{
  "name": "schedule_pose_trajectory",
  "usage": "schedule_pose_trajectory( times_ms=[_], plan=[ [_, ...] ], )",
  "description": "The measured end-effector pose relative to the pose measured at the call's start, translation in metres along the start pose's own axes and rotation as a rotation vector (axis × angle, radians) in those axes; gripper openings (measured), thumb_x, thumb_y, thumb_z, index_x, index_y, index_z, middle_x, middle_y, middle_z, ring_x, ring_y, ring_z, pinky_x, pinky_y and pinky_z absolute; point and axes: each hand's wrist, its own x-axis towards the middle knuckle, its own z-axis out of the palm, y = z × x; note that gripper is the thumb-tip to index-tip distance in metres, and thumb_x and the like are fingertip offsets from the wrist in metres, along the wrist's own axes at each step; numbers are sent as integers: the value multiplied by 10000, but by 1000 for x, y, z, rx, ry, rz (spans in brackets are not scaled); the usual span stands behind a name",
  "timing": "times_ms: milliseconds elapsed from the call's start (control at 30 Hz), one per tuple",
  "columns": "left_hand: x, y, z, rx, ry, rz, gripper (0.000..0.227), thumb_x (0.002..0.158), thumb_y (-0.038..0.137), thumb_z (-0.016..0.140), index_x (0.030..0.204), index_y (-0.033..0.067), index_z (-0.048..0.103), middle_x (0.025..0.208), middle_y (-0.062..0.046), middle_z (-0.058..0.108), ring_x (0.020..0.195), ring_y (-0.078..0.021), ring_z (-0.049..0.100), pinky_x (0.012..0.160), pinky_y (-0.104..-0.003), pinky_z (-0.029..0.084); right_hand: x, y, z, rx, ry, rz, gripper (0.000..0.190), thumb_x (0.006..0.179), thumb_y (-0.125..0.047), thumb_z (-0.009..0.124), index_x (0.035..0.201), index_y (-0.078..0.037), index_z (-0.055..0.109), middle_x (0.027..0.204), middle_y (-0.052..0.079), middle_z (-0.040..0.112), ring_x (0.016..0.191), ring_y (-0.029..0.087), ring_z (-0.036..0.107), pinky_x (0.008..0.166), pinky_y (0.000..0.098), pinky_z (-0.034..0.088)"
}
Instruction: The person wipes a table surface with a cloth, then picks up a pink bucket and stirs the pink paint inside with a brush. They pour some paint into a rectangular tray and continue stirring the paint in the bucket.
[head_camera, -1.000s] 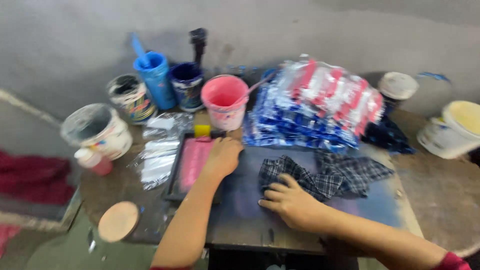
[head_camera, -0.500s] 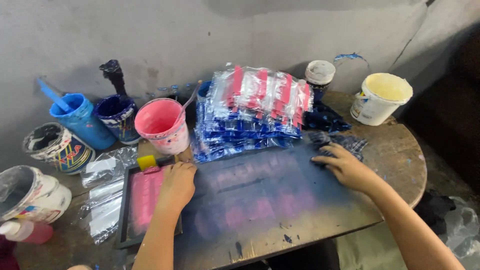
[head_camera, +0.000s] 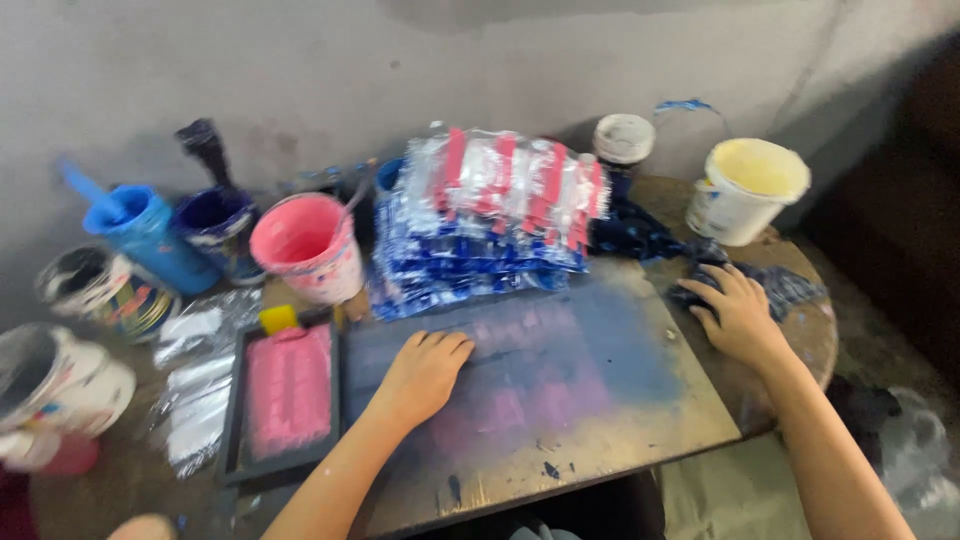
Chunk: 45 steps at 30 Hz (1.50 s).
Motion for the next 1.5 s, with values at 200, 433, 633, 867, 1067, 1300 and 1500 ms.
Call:
schedule_pose_trajectory(
  times_ms=[200,433,633,867,1067,1300,1500],
  plan=[
    [-20,-10,-10,-16,125,16,259,867,23,566,1057,143,696,1206,-70,696,932,-297,661,789,-438,433,16,-76,-21,46,296,-353,357,905,-231,667,1259,-241,717,1498,113,599,1454,384,509,1221,541,356],
    [-106,-40,-38,-6,298,-218,304,903,82,553,1161,154,695,1090,-18,703,871,-286,669,707,-437,459,66,-262,-47,270,179,-929,265,894,-151,664,1147,-204,725,1354,110,639,1282,370,597,1019,560,439],
    [-226,-127,2,143,384,-688,153,897,236,596,1028,232,674,999,14,677,970,-245,683,807,-408,516,80,-437,-64,307,91,-1189,158,907,-212,679,1052,-226,740,1225,41,702,1242,251,648,1097,483,441],
    [-303,-184,3,5,121,-1278,359,918,390,652,1159,129,699,1013,-117,716,922,-349,711,734,-488,555,103,-594,-65,604,-19,-1314,108,935,-113,673,998,-98,759,1048,132,755,1036,353,724,908,476,562],
    [-297,-214,24,-52,90,-1371,503,889,421,704,1237,59,660,1171,-178,661,1060,-376,655,787,-513,569,93,-646,-52,626,-107,-1238,119,938,-127,675,1010,-121,770,1068,83,751,1075,291,717,947,402,553],
    [-297,-205,-1,-149,333,-1311,104,911,186,700,959,97,725,838,-102,716,888,-347,726,836,-472,534,87,-647,-53,702,-190,-1139,196,922,-65,659,1078,-79,777,1104,132,753,1093,329,706,972,414,544],
    [-281,-154,-70,-277,545,-1156,176,893,218,716,1036,183,619,962,-91,770,972,-369,734,901,-486,527,106,-685,-34,808,139,-1159,485,827,-139,794,1298,-100,682,1193,180,672,1147,407,629,1007,503,490]
  ],
)
